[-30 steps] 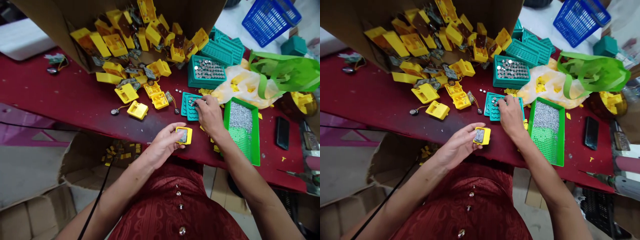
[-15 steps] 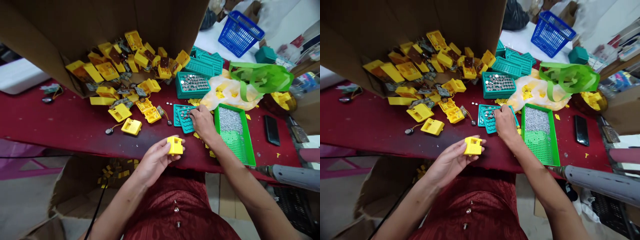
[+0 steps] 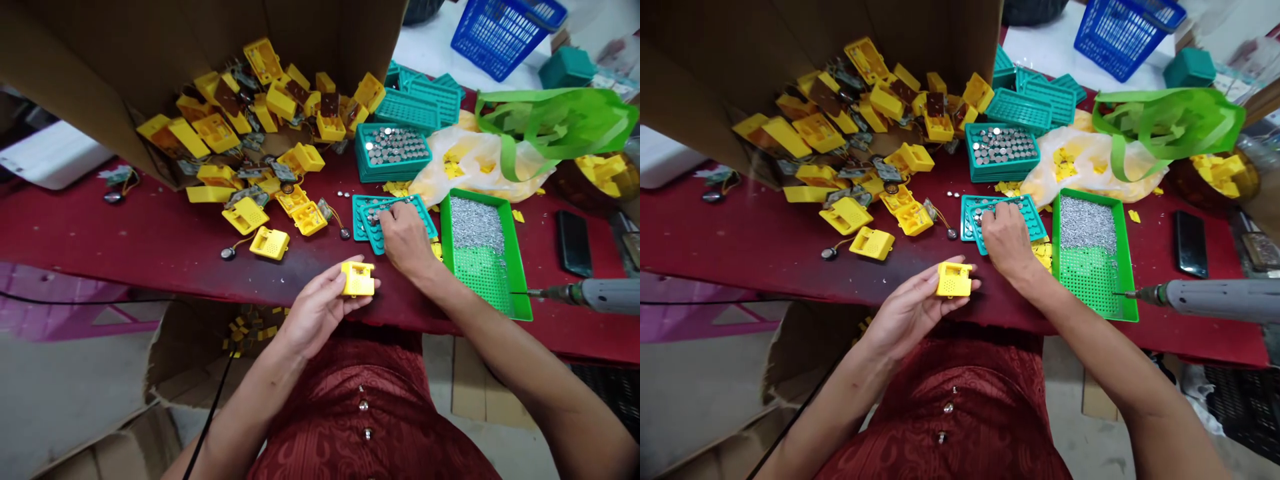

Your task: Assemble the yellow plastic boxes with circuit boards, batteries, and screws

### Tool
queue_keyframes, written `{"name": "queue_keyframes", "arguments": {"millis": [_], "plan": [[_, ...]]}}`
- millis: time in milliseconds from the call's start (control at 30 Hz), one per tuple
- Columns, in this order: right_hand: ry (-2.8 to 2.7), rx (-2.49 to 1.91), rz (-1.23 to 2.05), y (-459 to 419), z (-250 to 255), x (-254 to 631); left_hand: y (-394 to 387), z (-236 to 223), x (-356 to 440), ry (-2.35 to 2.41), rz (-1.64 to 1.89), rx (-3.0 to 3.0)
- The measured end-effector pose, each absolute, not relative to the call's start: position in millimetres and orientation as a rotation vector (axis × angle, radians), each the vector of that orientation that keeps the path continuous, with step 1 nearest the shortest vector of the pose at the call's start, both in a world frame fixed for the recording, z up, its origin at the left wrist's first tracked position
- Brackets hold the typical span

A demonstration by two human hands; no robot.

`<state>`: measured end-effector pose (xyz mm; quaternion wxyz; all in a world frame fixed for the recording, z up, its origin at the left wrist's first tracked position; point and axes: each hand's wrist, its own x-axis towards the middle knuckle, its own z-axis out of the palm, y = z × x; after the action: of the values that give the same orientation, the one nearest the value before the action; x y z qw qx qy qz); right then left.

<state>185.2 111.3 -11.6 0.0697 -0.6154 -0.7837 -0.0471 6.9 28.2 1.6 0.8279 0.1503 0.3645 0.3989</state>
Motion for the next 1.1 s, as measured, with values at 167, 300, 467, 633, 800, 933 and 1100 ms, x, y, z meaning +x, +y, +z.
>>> {"name": "queue_keyframes", "arguments": {"millis": [167, 300, 467, 633, 800, 933, 1100], "plan": [[-2.343, -1.903, -0.055, 112.9, -9.3, 186.7, 28.2, -0.2, 8.1, 0.798, 0.862, 0.35], [-2.306, -1.907, -0.05, 104.6, -11.8, 186.3, 29.1, -0.6, 8.7, 0.813, 0.872, 0.361], [-2.244, -1.877, -0.032, 103.8, -10.8, 191.7, 31.1, 0.7, 12.2, 0.808, 0.878, 0.368], [-1.92, -1.705, 0.397, 96.2, 1.4, 199.9, 32.4, -0.4, 15.0, 0.821, 0.91, 0.351], [-1.331, -1.507, 1.283, 82.0, 4.2, 199.0, 36.6, -1.8, 18.1, 0.848, 0.939, 0.33], [-1.231, -1.465, 1.325, 75.5, 9.0, 194.5, 39.7, -2.7, 21.9, 0.869, 0.959, 0.354], [-1.411, -1.467, 1.351, 66.7, 17.1, 186.4, 39.2, -5.1, 22.2, 0.873, 0.986, 0.425]]}}
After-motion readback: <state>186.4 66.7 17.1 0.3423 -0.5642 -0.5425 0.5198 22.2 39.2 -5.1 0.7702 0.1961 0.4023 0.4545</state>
